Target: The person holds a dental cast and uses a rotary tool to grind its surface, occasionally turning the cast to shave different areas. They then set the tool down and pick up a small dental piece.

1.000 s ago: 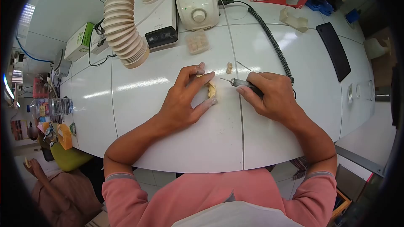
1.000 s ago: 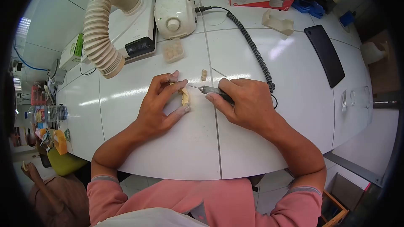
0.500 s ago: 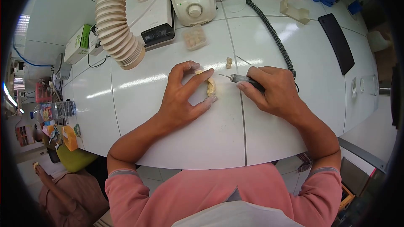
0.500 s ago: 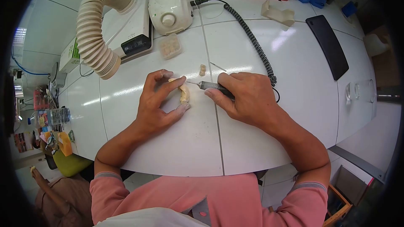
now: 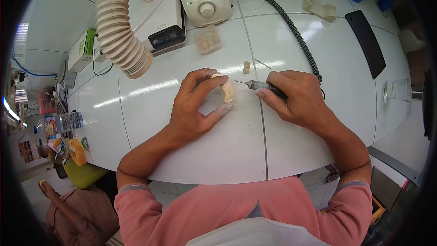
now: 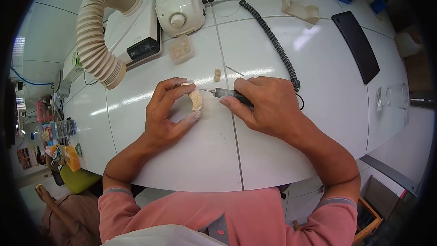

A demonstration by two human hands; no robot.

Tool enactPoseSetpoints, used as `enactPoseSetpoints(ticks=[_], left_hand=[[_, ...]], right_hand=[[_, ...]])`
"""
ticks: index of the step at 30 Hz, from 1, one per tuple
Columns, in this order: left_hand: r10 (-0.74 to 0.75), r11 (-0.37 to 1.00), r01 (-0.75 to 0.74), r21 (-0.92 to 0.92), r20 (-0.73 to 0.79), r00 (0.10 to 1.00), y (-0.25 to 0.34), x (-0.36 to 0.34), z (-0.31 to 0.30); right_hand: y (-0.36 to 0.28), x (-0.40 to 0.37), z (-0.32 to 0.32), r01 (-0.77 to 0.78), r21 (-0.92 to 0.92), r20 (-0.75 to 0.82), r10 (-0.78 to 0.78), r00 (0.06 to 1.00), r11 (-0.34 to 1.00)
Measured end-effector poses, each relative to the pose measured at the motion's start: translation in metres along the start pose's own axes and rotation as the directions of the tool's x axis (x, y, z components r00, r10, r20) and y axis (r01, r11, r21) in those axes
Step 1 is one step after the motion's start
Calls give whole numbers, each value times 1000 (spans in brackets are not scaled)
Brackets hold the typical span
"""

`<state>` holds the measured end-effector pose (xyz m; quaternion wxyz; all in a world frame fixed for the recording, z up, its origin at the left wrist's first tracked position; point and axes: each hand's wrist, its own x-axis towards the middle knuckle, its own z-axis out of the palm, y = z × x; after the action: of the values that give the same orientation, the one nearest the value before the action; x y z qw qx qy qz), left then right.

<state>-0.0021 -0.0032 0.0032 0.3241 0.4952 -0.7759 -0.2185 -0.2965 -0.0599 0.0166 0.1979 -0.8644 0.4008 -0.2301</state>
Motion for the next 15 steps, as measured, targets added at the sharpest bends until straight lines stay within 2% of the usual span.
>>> enactPoseSetpoints(ticks=[5,8,15], left_hand=[[79,991,-78,108,-10,997,-3,0,-3],[94,980,-100,173,42,995,-2,2,-3],[75,986,-79,150,33,997,-1,2,-4]], right_hand=[[1,0,0,2,-7,5,-2,1000,1000],[1,0,1,5,3,-3,-5,1000,1000],[1,0,1,9,9,-15,-9,1000,1000]])
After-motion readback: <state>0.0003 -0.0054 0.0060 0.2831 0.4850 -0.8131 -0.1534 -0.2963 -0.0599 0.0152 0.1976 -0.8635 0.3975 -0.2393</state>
